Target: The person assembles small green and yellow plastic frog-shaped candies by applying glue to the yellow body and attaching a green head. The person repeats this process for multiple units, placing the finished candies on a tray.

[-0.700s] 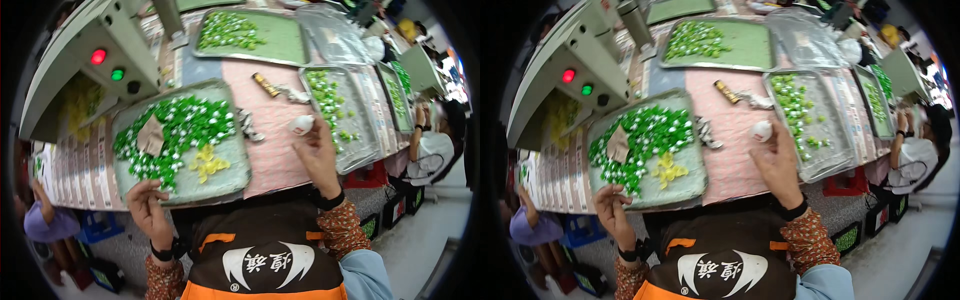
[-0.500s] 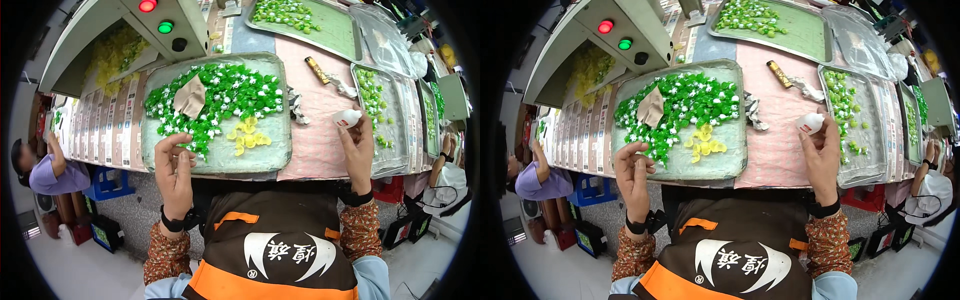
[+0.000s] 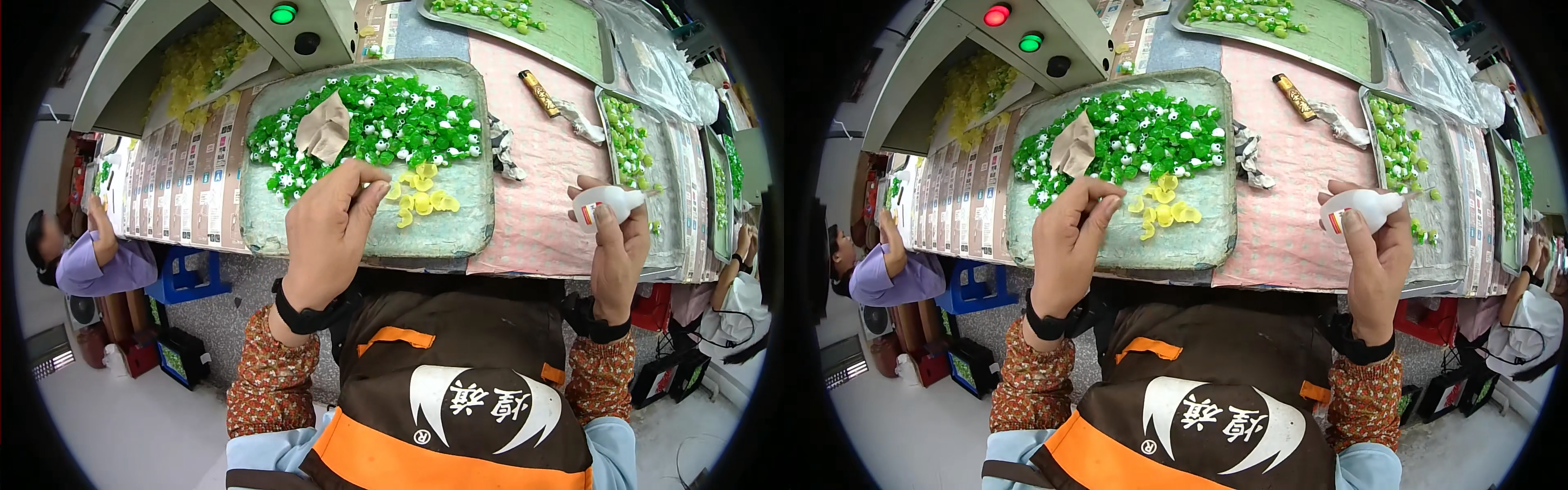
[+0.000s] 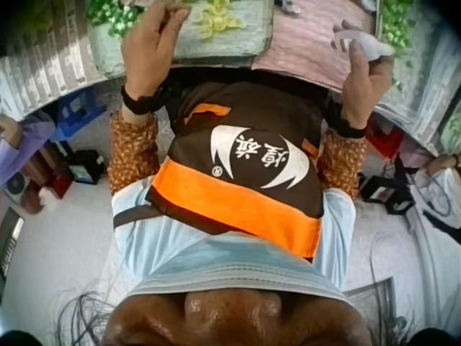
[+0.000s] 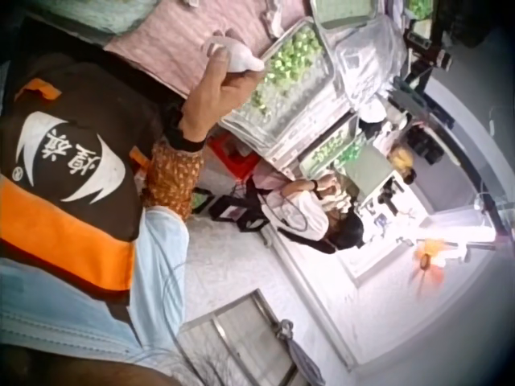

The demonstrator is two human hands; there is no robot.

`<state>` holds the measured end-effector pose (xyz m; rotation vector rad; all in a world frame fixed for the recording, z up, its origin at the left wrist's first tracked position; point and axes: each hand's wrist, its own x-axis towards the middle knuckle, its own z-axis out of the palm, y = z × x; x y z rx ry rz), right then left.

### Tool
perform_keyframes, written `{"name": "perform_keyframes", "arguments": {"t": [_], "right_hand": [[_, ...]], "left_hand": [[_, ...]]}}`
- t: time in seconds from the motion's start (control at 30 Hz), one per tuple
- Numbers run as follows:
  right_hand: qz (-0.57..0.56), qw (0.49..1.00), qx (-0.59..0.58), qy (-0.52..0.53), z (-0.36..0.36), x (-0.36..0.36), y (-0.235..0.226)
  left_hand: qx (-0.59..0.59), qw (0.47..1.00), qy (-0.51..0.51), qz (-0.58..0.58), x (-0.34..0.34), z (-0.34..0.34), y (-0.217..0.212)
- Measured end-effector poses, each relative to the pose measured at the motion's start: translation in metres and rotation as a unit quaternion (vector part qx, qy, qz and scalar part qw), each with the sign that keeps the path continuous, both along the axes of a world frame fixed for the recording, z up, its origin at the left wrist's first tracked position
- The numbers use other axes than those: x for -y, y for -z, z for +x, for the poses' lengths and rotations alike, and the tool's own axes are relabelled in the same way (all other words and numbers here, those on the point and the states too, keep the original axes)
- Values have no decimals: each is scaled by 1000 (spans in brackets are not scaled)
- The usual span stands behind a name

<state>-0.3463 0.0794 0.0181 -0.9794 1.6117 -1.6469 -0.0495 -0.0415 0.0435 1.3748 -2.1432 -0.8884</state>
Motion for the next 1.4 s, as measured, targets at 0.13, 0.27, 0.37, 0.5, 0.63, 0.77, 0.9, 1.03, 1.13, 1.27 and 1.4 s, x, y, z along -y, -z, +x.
{"name": "perform_keyframes", "arguments": {"t": [0.13,0.27,0.37,0.5,0.63,0.77,0.9,1.03,1.13,1.27,1.4], "right_hand": [[-26,998,18,-56,10,-7,-21],[-34,998,4,-55,24,-12,-23],[-19,996,-4,-84,29,-17,-20],[7,993,21,-120,39,-18,-13],[30,987,18,-156,45,-18,-6],[44,984,2,-174,51,-14,-7],[64,983,3,-170,54,-14,-5],[94,973,-46,-204,50,-16,-1],[100,973,-45,-205,50,-17,-1],[79,981,-13,-179,55,-17,-1],[74,981,27,-175,55,-18,-3]], "left_hand": [[0,993,31,-117,13,-17,2],[73,978,74,-180,17,-28,5],[114,974,85,-179,15,-34,10],[134,965,79,-212,14,-44,20],[139,966,71,-204,16,-47,24],[140,973,60,-173,14,-44,23],[135,970,81,-185,13,-47,21],[140,954,112,-239,15,-47,23],[144,945,139,-259,19,-44,25],[123,951,144,-246,19,-44,22],[-61,987,77,-124,21,-41,24]]}}
